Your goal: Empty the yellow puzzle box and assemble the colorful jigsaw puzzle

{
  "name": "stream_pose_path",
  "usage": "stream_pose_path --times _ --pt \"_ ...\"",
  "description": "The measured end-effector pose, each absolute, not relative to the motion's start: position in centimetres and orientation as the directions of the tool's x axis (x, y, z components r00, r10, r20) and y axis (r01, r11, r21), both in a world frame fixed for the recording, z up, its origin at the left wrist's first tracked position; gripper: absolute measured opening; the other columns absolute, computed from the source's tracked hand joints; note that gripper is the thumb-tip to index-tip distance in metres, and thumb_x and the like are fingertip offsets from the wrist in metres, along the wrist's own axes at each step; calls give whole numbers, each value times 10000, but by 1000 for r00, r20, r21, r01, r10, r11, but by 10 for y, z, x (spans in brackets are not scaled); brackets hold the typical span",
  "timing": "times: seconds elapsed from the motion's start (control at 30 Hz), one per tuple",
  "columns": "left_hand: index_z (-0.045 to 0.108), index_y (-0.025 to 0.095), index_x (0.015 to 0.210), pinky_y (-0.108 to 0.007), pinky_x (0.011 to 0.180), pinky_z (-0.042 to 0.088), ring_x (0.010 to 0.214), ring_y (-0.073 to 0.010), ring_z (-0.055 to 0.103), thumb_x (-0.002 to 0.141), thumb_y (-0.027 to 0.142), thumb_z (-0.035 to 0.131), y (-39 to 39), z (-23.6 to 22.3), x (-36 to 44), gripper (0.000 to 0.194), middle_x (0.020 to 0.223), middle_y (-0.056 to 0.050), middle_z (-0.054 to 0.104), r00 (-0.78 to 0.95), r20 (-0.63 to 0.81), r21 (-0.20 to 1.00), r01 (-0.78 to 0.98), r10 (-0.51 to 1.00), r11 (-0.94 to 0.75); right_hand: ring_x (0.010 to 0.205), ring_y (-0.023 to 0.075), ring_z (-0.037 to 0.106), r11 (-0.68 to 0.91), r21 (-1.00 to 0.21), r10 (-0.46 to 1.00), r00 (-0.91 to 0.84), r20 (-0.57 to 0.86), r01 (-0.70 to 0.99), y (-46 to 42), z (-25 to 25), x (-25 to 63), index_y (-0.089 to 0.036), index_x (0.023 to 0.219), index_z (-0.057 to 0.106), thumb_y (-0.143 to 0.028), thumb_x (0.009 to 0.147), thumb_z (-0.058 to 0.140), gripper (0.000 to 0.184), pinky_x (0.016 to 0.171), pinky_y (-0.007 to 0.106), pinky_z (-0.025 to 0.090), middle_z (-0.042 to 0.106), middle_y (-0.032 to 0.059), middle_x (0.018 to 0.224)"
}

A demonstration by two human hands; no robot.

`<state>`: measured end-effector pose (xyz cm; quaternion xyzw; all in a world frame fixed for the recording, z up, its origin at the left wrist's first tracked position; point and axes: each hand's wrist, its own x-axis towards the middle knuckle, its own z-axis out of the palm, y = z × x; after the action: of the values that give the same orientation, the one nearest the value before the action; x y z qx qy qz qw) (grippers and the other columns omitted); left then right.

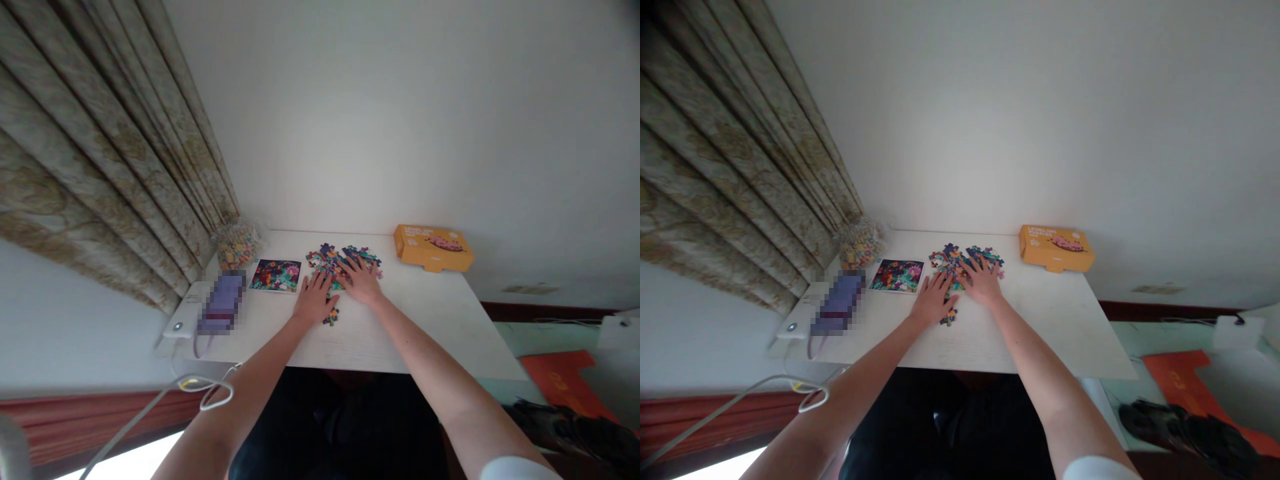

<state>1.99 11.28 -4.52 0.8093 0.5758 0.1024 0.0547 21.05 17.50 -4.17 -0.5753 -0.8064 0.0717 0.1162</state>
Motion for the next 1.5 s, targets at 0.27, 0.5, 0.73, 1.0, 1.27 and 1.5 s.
stream_pose_path --times 0.27,0.5,0.73,1.0,1.27,1.5 --pt "388 236 1605 -653 1249 225 1563 -350 283 1041 430 398 115 -44 54 597 1691 -134 313 158 142 242 952 977 -189 1486 335 403 145 -493 981 -61 182 858 232 -53 204 -288 1410 640 -527 1057 387 496 1232 675 172 533 100 1558" --pt "407 218 1599 -624 1272 143 1570 -323 269 1061 396 340 163 -33 82 571 1699 -131 294 -7 104 246 969 995 -19 1392 290 506 330 -607 916 -89 391 723 191 -67 227 -236 1299 692 -493 1030 430 455 1211 573 295 626 132 1432" --pt "469 287 1560 -630 1265 172 1566 -298 288 1076 370 289 206 -28 63 523 1681 -85 352 42 172 301 949 984 -93 1563 398 218 263 -315 964 -236 120 912 141 -56 225 -322 1564 449 -662 928 587 735 1209 718 124 325 111 1687" --pt "464 233 1565 -588 1274 212 1561 -320 295 1046 540 393 162 -41 28 607 1664 -130 374 285 99 201 933 953 -299 1521 391 320 -26 -331 985 80 151 943 205 -62 229 -234 1535 514 -513 1052 407 568 1218 618 223 403 157 1641" --pt "517 277 1528 -637 1259 225 1549 -363 311 1045 467 438 148 -46 43 525 1627 -99 446 318 110 206 920 942 -334 1415 202 499 286 -494 958 -232 167 821 225 -57 237 -218 1409 625 -325 1066 309 479 1223 416 329 598 93 1489" --pt "620 228 1404 -530 1296 223 1444 -248 489 1015 291 467 164 -46 66 423 1497 -91 596 434 186 279 837 882 -471 1518 392 321 45 -341 988 8 153 939 204 -55 231 -274 1484 551 -596 1023 430 575 1197 714 172 424 120 1633"
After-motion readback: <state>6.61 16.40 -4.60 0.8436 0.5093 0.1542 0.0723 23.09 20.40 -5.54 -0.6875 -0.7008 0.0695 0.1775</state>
